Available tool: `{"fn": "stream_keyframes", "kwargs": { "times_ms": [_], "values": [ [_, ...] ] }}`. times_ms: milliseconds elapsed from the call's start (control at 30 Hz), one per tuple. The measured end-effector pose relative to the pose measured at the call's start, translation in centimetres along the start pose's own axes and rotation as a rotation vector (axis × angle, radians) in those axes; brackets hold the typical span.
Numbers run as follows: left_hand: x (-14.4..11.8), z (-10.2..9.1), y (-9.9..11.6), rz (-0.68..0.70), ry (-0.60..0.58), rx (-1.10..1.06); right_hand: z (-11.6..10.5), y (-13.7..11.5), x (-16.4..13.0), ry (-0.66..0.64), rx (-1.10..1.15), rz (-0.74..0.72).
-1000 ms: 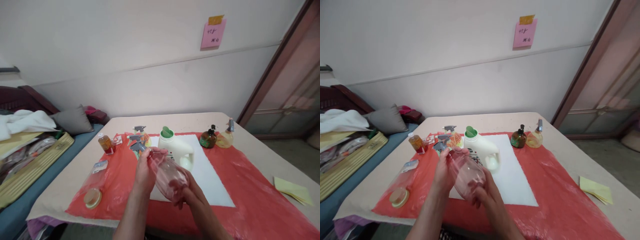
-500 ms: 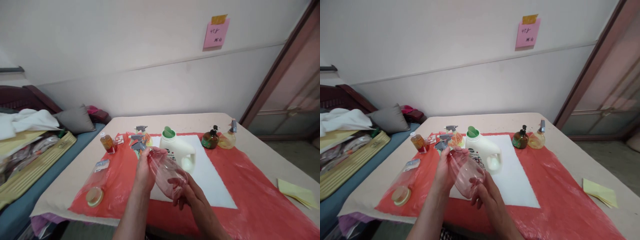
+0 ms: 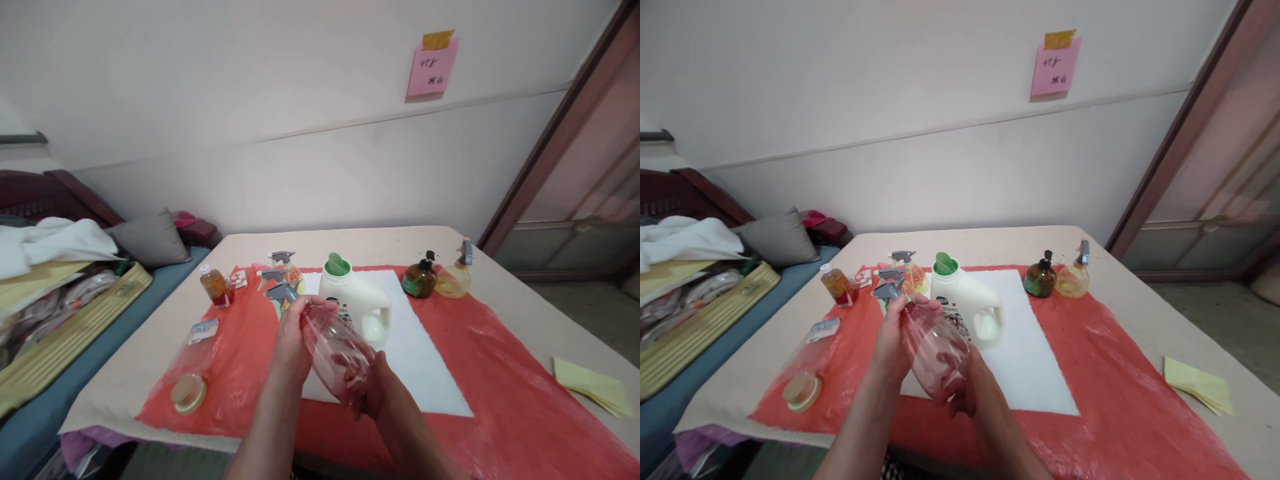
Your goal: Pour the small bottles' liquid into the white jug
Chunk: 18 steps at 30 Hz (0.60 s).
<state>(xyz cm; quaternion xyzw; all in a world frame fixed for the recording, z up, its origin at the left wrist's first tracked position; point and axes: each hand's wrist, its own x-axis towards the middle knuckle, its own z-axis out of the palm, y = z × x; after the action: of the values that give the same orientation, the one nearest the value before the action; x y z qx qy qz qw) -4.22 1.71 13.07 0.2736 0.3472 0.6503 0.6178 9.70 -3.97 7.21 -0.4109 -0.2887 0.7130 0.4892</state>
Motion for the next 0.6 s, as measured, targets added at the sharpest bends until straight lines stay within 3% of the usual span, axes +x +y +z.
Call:
{"fn": "stream_keyframes", "kwargs": {
  "times_ms": [167, 233, 433, 600],
  "values": [
    [0.2, -0.4, -0.1, 0.046, 0.03, 0.075, 0.9, 0.2, -1.0, 0.153, -0.17, -0.341],
    [0.1, -0.4, -0.1, 0.035, -0.016, 0.122, 1.0, -0.2, -1.3, 0.147, -0.113, -0.316],
    [0.2, -0.5, -0.1, -0.028, -0.049, 0.092, 0.2, -0.9, -0.4, 0.04, 0.122, -0.024],
    [0.7, -0.9, 0.0, 0.068, 0.069, 0.107, 0.8, 0.1, -0.4, 0.12, -0.104, -0.193]
  ]
}}
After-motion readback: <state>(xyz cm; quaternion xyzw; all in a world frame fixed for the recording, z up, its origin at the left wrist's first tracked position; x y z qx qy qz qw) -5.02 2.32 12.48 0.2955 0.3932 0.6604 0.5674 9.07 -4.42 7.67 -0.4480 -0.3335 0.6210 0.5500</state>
